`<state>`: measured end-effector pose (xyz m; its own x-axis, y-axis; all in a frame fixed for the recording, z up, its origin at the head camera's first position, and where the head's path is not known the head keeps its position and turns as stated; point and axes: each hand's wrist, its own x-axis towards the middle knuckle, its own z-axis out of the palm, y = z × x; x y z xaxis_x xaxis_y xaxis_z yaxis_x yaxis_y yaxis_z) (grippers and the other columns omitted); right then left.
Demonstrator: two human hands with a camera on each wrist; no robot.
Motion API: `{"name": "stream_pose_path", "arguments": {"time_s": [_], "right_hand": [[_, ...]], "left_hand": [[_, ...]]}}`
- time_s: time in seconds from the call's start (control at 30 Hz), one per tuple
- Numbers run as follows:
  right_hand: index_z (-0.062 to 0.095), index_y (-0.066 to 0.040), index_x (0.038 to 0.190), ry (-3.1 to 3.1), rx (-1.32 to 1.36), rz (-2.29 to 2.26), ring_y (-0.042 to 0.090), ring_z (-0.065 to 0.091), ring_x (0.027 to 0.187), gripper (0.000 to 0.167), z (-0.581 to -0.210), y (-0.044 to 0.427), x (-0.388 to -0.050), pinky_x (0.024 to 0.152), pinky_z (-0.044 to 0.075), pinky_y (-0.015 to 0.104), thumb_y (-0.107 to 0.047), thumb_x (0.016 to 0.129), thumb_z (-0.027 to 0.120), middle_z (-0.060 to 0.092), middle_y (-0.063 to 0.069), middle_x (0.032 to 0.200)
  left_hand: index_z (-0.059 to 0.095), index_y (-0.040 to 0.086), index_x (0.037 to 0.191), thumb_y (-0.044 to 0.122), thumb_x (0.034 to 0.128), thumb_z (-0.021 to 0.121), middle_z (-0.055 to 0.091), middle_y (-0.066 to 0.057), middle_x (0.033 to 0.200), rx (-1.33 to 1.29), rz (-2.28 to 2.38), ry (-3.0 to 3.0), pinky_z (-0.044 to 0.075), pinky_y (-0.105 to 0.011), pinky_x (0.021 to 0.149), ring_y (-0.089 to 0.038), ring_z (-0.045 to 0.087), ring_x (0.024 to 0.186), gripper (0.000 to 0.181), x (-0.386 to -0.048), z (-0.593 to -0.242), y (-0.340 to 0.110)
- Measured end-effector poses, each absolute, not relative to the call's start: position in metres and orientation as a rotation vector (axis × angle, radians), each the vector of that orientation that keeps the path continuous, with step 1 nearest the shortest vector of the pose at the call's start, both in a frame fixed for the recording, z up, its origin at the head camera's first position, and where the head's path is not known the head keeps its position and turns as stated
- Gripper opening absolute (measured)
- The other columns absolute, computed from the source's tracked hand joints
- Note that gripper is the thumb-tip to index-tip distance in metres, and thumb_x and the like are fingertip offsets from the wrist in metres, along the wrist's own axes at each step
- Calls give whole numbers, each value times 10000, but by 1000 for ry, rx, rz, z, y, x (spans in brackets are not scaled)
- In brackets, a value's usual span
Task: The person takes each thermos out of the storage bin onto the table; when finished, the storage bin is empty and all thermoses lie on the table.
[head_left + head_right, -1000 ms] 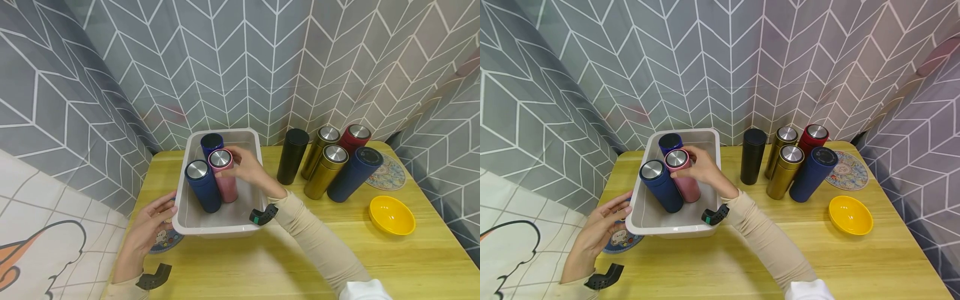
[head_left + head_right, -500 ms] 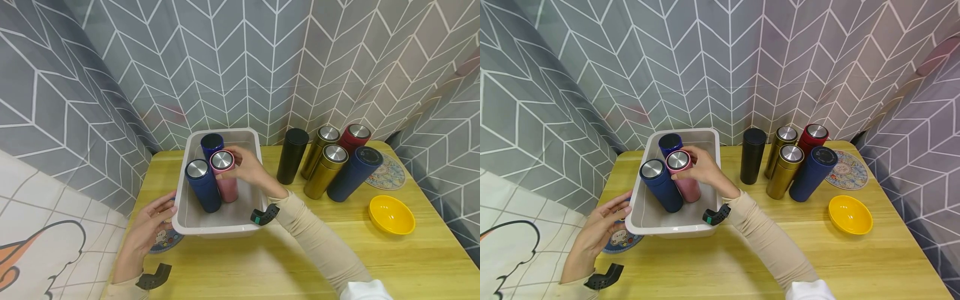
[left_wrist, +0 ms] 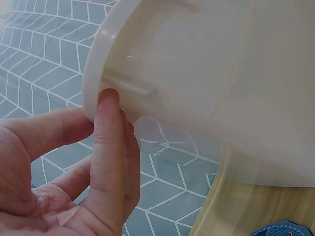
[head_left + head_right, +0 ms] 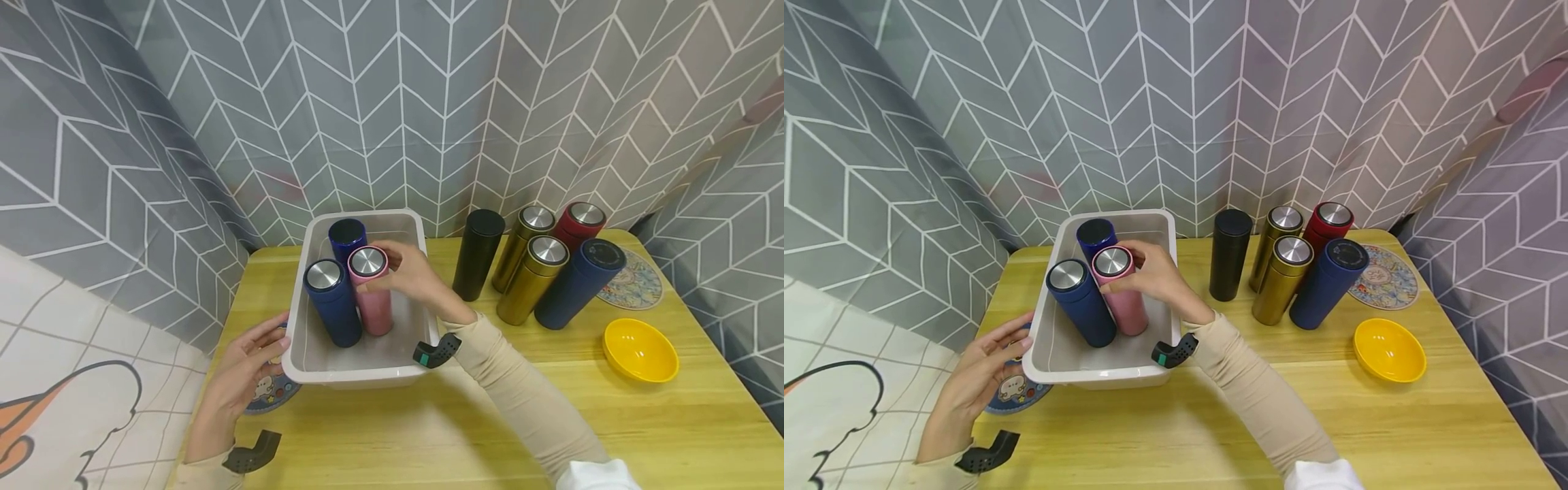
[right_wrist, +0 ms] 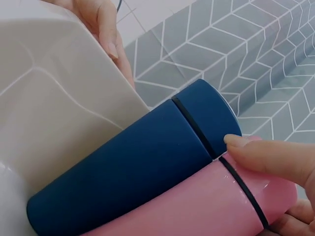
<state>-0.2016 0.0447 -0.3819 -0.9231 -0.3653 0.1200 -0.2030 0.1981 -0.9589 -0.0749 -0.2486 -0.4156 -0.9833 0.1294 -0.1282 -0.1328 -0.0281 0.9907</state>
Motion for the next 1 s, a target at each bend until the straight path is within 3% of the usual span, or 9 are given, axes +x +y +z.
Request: {"name": "stream_pose_path", "arguments": {"time_s": [0.23,1.0], "right_hand": [[643,-47,1289,2297,-559,-1884,236,669,1192,682,-372,54,-198,1079,510,343,-37,666,919,701,117,1254],[669,-193,1300,2391,-642,-2079,141,679,1143,703,-307,86,-150,1078,506,286,-111,660,948,711,10,1238]], "left_hand": [[537,104,1455,31,992,602,693,100,1105,6,2135,2057,586,-211,645,-63,668,904,473,-75,-417,-248],[522,114,1467,44,1000,594,690,96,1128,27,2117,2054,582,-206,645,-59,668,905,478,-76,-418,-251]]}}
